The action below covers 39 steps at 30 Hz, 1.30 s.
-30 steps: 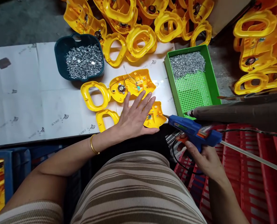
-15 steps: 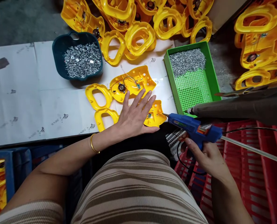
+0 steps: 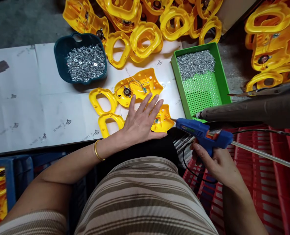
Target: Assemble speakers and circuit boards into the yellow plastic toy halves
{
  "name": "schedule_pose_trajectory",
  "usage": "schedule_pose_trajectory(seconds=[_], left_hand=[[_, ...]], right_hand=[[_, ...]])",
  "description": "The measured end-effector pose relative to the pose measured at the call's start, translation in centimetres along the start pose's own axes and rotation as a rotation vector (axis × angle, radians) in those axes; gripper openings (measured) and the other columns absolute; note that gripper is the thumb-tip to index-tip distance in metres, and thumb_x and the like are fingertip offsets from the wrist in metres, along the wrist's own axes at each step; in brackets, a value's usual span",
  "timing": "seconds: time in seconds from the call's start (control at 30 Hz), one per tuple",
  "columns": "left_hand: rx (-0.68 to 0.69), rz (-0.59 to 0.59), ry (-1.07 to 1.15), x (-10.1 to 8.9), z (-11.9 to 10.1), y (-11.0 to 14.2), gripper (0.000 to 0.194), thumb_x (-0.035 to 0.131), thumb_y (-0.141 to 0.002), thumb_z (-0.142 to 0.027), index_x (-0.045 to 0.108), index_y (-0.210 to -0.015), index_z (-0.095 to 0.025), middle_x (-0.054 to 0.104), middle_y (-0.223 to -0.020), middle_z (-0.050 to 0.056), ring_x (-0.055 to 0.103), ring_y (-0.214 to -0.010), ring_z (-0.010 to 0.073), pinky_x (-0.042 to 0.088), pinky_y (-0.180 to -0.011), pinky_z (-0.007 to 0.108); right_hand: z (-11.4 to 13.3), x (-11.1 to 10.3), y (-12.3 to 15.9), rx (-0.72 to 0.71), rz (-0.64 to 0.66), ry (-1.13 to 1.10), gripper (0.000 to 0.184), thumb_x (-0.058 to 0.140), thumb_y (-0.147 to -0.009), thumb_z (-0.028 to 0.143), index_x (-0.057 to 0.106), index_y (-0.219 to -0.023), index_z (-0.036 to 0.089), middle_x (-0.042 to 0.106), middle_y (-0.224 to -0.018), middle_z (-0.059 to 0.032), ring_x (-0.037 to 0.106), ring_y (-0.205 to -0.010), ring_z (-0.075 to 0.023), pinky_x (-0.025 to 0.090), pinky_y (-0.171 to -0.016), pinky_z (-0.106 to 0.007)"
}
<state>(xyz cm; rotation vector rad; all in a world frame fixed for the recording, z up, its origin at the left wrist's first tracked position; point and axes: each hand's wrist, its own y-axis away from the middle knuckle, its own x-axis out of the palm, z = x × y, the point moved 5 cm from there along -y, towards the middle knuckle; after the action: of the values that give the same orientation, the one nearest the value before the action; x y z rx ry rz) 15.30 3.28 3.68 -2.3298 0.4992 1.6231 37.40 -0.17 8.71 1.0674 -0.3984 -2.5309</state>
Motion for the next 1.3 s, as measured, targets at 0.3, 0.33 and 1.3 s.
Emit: schedule_pose_trajectory(seconds=[0.3, 0.33, 1.3], left_hand=[[-0.016, 0.02, 0.001, -0.2, -0.1, -0.1, 0.097, 0.058, -0.081, -0.072, 0.029, -0.153, -0.012, 0.031, -0.159, 0.016, 0.023, -0.149, 0.0365, -0.004, -0.12, 0.061], [-0.017, 0.023, 0.0, -0.2, -0.1, -0.1, 0.098, 0.057, -0.081, -0.073, 0.029, -0.153, -0.012, 0.031, -0.159, 0.016, 0.023, -0.149, 0.0364, -0.004, -0.12, 0.062], [-0.176, -0.173, -0.049, -3.2, 5.8, -3.9, 0.093, 0.046, -0.082, -0.08, 0.03, -0.153, -0.022, 0.027, -0.16, 0.017, 0.02, -0.147, 0.0397, 0.02, -0.115, 0.057]], right_hand=[[0.0, 0.0, 0.1, 0.006, -0.027, 0.041, 0.053, 0.047, -0.091, 0.066, 0.046, -0.061, 0.023, 0.034, -0.039, 0.005, 0.03, -0.034, -0.0095, 0.023, -0.037, -0.027], [0.0, 0.0, 0.1, 0.004, -0.03, 0.047, 0.052, 0.047, -0.091, 0.065, 0.046, -0.062, 0.022, 0.039, -0.041, 0.0039, 0.033, -0.036, -0.0099, 0.025, -0.037, -0.026], [1.4, 0.3, -1.1, -0.103, -0.223, -0.309, 0.036, 0.06, -0.09, 0.055, 0.066, -0.093, 0.019, 0.067, -0.069, -0.0046, 0.063, -0.058, -0.018, 0.053, -0.052, -0.03]])
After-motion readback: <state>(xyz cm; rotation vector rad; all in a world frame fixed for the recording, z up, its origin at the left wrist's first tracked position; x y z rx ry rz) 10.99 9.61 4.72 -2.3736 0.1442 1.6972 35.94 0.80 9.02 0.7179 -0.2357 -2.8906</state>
